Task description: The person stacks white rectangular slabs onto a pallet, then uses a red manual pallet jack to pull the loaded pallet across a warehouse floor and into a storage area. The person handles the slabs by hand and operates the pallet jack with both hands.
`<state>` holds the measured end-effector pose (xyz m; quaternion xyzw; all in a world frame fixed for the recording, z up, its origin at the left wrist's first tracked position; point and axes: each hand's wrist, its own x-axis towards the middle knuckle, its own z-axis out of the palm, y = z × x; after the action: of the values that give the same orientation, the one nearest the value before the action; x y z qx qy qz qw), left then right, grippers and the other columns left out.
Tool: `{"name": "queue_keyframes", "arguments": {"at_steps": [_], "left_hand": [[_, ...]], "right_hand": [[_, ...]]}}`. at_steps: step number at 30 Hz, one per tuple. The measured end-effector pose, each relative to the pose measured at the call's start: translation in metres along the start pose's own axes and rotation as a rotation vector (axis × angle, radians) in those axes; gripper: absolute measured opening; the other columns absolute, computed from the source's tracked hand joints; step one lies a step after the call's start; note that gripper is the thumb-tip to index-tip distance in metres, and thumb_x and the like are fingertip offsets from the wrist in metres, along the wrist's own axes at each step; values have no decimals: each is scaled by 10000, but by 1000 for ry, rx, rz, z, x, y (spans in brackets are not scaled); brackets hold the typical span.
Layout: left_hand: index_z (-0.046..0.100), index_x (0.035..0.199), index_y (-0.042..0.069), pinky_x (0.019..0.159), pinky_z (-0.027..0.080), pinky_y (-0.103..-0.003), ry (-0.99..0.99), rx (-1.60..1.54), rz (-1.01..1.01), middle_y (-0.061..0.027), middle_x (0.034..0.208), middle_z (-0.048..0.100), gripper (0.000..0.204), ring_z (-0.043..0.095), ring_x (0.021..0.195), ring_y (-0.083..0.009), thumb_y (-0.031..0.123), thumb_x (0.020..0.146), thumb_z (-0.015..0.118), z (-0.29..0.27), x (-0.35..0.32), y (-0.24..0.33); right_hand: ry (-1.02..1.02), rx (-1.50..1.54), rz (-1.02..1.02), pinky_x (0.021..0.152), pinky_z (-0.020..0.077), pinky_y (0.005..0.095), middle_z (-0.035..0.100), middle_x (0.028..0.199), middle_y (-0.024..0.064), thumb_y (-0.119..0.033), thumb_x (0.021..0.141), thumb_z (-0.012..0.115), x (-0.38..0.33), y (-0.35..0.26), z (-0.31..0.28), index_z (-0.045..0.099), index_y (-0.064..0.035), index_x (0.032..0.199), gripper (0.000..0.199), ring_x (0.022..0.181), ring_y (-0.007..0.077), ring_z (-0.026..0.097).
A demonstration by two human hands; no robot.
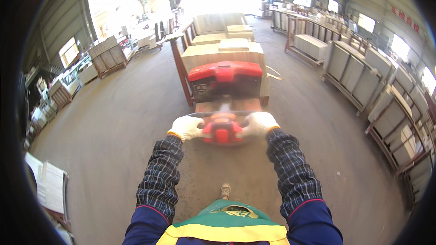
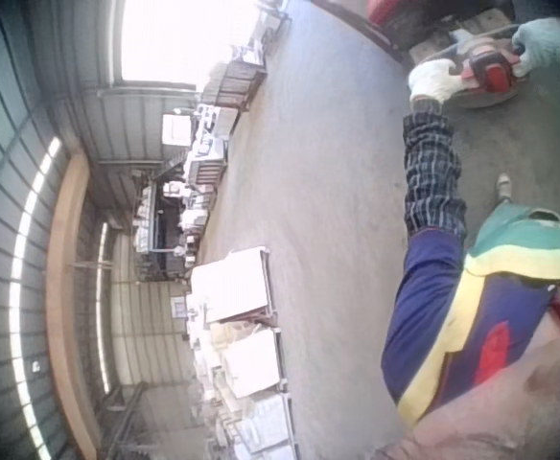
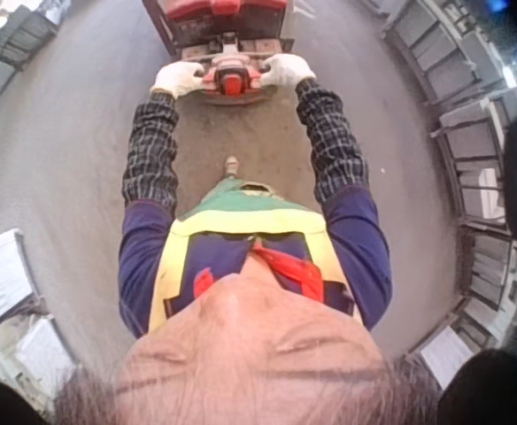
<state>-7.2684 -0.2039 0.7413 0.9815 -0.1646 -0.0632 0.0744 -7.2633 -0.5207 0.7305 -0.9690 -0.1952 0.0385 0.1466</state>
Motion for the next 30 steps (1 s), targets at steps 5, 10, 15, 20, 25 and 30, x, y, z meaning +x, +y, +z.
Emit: {"name": "queue_keyframes", "arguments": {"at_steps": [5, 10, 15, 20, 25, 30], "left_hand": [[782, 1114, 130, 939, 547, -455, 8, 1, 23, -145, 1108, 775, 651, 718, 1088, -345, 717, 840, 705, -4, -31, -1], [775, 1075, 142, 892, 562, -451, 46, 19, -4, -124, 1037, 785, 655, 740, 1003, -345, 716, 764, 825, 2, -57, 4], [782, 1089, 151, 899, 563, -452, 64, 25, -1, -126, 1035, 786, 642, 741, 1001, -346, 708, 773, 820, 1, -83, -2], [783, 1088, 154, 893, 563, -447, 65, 14, 17, -117, 1029, 786, 643, 741, 1002, -338, 715, 776, 811, -4, -109, 5], [781, 1081, 156, 895, 565, -436, 53, 16, 28, -95, 1047, 788, 640, 740, 1013, -321, 719, 777, 804, 2, -136, 12], [786, 1068, 163, 906, 564, -425, 65, 24, 43, -90, 1045, 789, 618, 741, 1018, -314, 708, 777, 808, 9, -160, 10]], "right_hand": [[9, 78, 13, 862, 578, 432, 795, 990, 172, -664, 695, 807, -22, -21, 6, 837, -92, 1027, 662, 934, 330, 757], [13, 143, 25, 876, 581, 428, 799, 1012, 174, -622, 658, 820, -50, -40, 8, 836, -75, 1051, 674, 952, 334, 759], [50, 157, 50, 883, 588, 419, 799, 1028, 183, -574, 672, 803, -74, -65, 9, 828, -59, 1072, 653, 971, 331, 764], [39, 138, 69, 878, 585, 423, 798, 1027, 191, -594, 666, 809, -92, -82, 11, 828, -49, 1058, 672, 960, 340, 760], [34, 133, 64, 879, 585, 416, 801, 1041, 187, -645, 645, 841, -113, -88, 19, 826, -42, 1085, 746, 968, 333, 761], [14, 119, 82, 892, 582, 412, 806, 1089, 160, -647, 668, 850, -137, -103, 23, 830, -96, 1151, 734, 992, 314, 762]]}}
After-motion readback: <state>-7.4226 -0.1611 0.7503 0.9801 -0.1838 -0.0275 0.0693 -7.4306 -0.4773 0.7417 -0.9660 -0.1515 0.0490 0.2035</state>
